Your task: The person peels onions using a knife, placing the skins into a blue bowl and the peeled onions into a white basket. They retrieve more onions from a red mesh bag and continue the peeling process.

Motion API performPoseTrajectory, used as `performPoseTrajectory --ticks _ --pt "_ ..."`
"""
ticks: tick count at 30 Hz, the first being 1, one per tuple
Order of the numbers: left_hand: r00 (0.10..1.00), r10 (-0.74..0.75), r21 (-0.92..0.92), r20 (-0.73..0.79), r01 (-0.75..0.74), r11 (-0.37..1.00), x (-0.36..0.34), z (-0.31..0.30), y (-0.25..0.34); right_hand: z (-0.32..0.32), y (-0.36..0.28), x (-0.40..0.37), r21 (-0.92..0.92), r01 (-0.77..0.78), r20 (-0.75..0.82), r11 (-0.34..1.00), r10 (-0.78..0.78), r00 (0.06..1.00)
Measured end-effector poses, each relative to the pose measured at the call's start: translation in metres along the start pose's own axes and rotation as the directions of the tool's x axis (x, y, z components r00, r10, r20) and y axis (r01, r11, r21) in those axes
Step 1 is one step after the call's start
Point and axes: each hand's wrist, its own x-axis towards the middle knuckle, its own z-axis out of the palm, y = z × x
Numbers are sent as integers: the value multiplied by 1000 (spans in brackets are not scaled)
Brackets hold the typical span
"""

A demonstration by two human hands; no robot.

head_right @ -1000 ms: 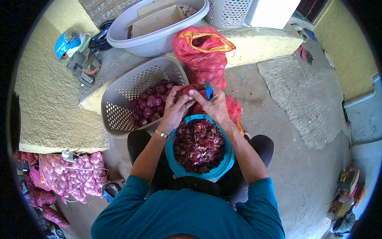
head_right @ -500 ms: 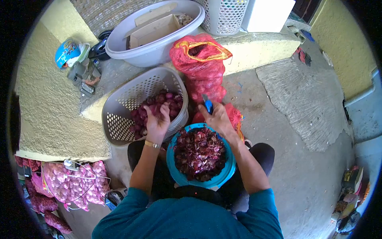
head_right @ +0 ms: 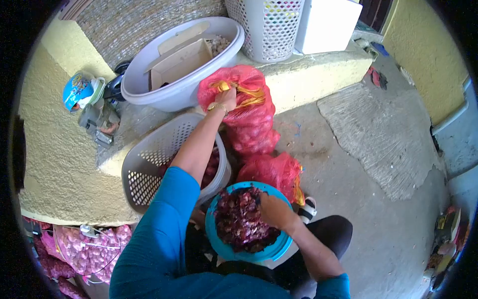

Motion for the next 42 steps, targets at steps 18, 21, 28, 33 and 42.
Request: performPoseTrajectory --ticks 18,21,28,33,42 --pt "949 106 -150 -298 -156 976 104 55 -23 -29 -22 -12 1 53 -152 999 -52 987" --pt "963 147 -3 -226 -152 988 39 1 4 -25 -19 -15 5 46 -203 999 -44 978" --pt "983 -124 -960 -137 -101 261 2 -1 -23 -29 -13 -13 -30 110 -322 993 -114 940" --pt "831 194 -211 -521 -346 914 -79 -38 -9 -33 -14 -4 97 181 -475 979 -114 873" --pt "949 293 -943 -115 -11 -334 -246 -23 -1 -59 -25 2 243 437 -748 866 -119 653"
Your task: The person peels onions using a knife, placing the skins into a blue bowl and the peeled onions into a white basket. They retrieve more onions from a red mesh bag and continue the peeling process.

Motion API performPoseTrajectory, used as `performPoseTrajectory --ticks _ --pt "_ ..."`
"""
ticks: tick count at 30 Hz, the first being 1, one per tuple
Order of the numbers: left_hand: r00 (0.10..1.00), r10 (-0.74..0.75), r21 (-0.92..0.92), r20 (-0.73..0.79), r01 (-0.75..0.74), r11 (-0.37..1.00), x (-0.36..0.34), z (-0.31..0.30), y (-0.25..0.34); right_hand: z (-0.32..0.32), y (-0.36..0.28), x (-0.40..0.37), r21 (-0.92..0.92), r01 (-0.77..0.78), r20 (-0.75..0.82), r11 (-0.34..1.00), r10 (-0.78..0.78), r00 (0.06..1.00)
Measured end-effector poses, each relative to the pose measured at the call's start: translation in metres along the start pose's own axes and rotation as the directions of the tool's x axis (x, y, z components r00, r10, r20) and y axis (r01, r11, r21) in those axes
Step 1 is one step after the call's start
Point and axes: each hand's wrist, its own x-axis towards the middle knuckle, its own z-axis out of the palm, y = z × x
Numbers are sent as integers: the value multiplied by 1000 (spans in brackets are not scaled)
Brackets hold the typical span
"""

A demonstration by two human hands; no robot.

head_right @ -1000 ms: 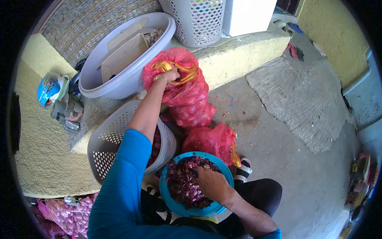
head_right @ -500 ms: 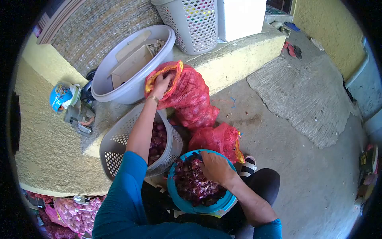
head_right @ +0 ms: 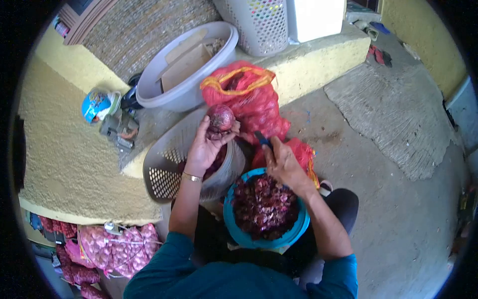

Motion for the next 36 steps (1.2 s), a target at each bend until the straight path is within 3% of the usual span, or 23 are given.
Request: performPoseTrajectory --ticks 1,2,4,6,8,10,12,14,16,18,20,24,32,34,36 --pt "996 -34 -32 -87 31 999 -18 9 -12 2 0 0 -24 29 -39 999 -30 999" --pt "995 -95 -126 -41 89 988 -32 0 -27 5 0 -2 -51 56 -77 997 -59 995" --pt "984 -86 -158 -158 60 986 -56 -3 -60 7 -9 1 -49 -7 -42 999 5 999" --pt "982 -137 -193 -126 112 975 -73 0 -72 4 -21 -1 -69 -67 -23 995 65 998" --pt "983 -177 323 -54 185 928 -76 0 -75 0 -30 2 -48 -309 109 950 312 944" --pt "986 -167 260 -26 168 951 -70 -3 -88 6 -6 0 -80 -266 71 961 271 960" --pt "969 -237 12 -70 238 971 -65 -3 -93 6 3 0 8 -275 81 961 274 958" --pt "973 -229 -47 -34 227 973 -61 -7 -96 -1 -5 2 -8 -321 111 947 320 941" --pt "973 -230 -249 2 223 942 -60 -8 -97 -4 -3 1 116 -457 162 882 437 885" --pt "980 -197 -228 -10 190 955 -56 -10 -99 -1 11 2 108 -453 206 885 426 881" --pt "983 -169 -294 -70 141 945 -57 -9 -101 3 20 1 134 -269 238 954 232 943" --pt "992 -116 -269 -53 98 958 -55 1 -93 11 -19 2 90 -355 219 930 329 918" --pt "989 -148 -443 -28 121 889 -50 -16 -105 13 -25 6 -114 -314 220 943 332 917" --pt "987 -146 -466 -62 100 879 -49 -10 -106 15 -29 3 -199 -160 174 967 196 965" --pt "985 -146 -487 -97 81 870 -49 -8 -108 18 -26 3 -244 -108 168 964 152 974"
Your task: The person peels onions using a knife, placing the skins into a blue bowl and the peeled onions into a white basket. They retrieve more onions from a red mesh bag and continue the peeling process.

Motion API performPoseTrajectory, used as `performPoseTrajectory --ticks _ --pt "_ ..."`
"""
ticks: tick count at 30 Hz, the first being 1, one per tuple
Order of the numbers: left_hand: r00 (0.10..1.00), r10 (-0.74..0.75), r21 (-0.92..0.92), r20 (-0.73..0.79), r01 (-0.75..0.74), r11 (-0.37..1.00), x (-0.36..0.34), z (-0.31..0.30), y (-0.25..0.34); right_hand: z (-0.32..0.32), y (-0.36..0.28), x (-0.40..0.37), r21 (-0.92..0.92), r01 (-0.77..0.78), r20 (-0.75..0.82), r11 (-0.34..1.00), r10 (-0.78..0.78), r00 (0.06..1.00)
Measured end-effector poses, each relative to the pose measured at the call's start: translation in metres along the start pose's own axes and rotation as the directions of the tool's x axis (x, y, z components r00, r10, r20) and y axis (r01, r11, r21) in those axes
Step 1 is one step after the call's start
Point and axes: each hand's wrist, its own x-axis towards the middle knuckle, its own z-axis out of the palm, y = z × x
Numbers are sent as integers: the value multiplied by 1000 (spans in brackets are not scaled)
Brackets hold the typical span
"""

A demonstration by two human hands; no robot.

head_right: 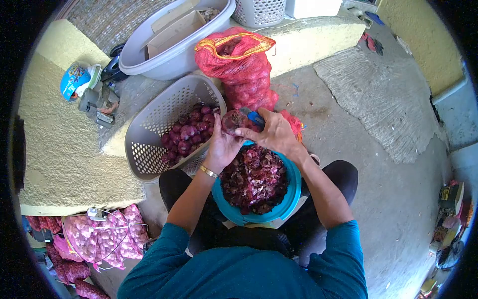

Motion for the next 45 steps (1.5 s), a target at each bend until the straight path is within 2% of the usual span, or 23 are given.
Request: performPoseTrajectory --ticks 2,5,7,10,13,16,18,20,24,27,29,30,31,32,35,40,42,45 --pt "1000 2 -8 6 -2 1000 2 -2 -1 2 -1 3 -56 43 -15 997 -44 999" --pt "999 -8 59 -33 10 998 -1 1 0 3 -3 6 -137 -3 37 991 9 999" --pt "998 -26 108 -57 32 994 -4 8 3 7 1 5 -255 146 -61 956 -167 984" --pt "995 -53 146 -90 66 987 -8 16 5 8 4 9 -302 145 17 942 -147 989" --pt "991 -73 146 -110 89 985 -10 24 9 10 6 11 -369 165 18 915 -170 985" --pt "991 -106 141 -86 117 983 -9 20 12 8 -3 11 -369 119 91 922 -91 992" --pt "991 -123 129 -44 128 983 -7 15 14 7 -2 13 -373 137 101 918 -106 989" --pt "985 -115 179 -132 138 974 -5 11 16 10 -2 14 -375 156 114 914 -122 986" --pt "978 -170 173 -118 189 967 -7 17 23 17 2 15 -404 193 98 894 -168 981" --pt "974 -196 100 -117 208 973 -4 8 26 21 4 19 -407 194 92 893 -171 981" --pt "940 -328 7 96 329 944 2 -14 26 23 9 20 -422 183 83 888 -163 983" --pt "939 -329 6 95 330 944 2 -10 28 25 13 22 -438 239 61 867 -237 970" --pt "941 -338 41 12 338 940 1 -5 29 26 15 22 -454 294 41 841 -310 950" --pt "938 -341 77 -68 346 935 2 -2 31 27 17 22 -455 295 41 841 -310 950" --pt "927 -374 108 -33 376 921 9 -9 38 24 15 21 -441 324 45 837 -340 939" --pt "921 -383 139 -70 389 911 8 -5 34 26 20 20 -486 305 83 819 -304 949" --pt "925 -375 140 -63 380 914 10 -11 29 34 28 21 -470 298 49 831 -313 948" --pt "929 -369 34 -2 369 929 10 -20 23 43 38 21 -427 284 10 858 -310 951"
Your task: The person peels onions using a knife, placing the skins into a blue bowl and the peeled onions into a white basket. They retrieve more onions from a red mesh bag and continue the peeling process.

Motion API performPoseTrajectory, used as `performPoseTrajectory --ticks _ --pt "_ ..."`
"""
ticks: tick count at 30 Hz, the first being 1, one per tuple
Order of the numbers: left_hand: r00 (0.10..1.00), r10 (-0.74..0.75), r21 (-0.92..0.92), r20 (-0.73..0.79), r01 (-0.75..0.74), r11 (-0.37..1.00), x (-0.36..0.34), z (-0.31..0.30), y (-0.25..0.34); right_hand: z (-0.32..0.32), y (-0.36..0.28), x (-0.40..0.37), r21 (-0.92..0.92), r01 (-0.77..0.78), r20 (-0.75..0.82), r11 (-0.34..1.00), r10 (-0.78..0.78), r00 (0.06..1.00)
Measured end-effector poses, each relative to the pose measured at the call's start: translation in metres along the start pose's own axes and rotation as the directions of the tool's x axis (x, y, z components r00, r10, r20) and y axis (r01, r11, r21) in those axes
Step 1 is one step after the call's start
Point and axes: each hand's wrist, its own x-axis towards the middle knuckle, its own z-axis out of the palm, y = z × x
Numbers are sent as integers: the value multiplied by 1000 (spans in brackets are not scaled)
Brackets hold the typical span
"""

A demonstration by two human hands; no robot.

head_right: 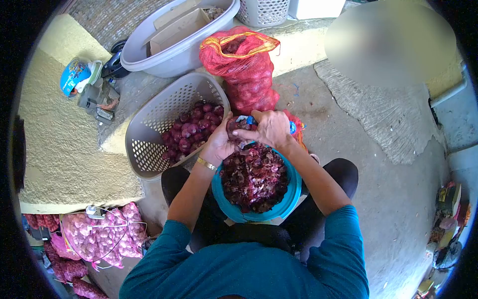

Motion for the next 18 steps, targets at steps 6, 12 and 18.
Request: performPoseTrajectory --ticks 6,12,18 --pt "970 164 -2 -180 -167 986 2 1 -8 7 -10 -6 107 -145 56 984 140 989" --pt "900 386 -123 -203 -415 901 16 -9 -22 14 -17 -10 220 -258 96 941 243 965" --pt "862 489 -36 -136 -497 867 -5 30 -10 -8 -15 0 324 -255 139 911 220 965"
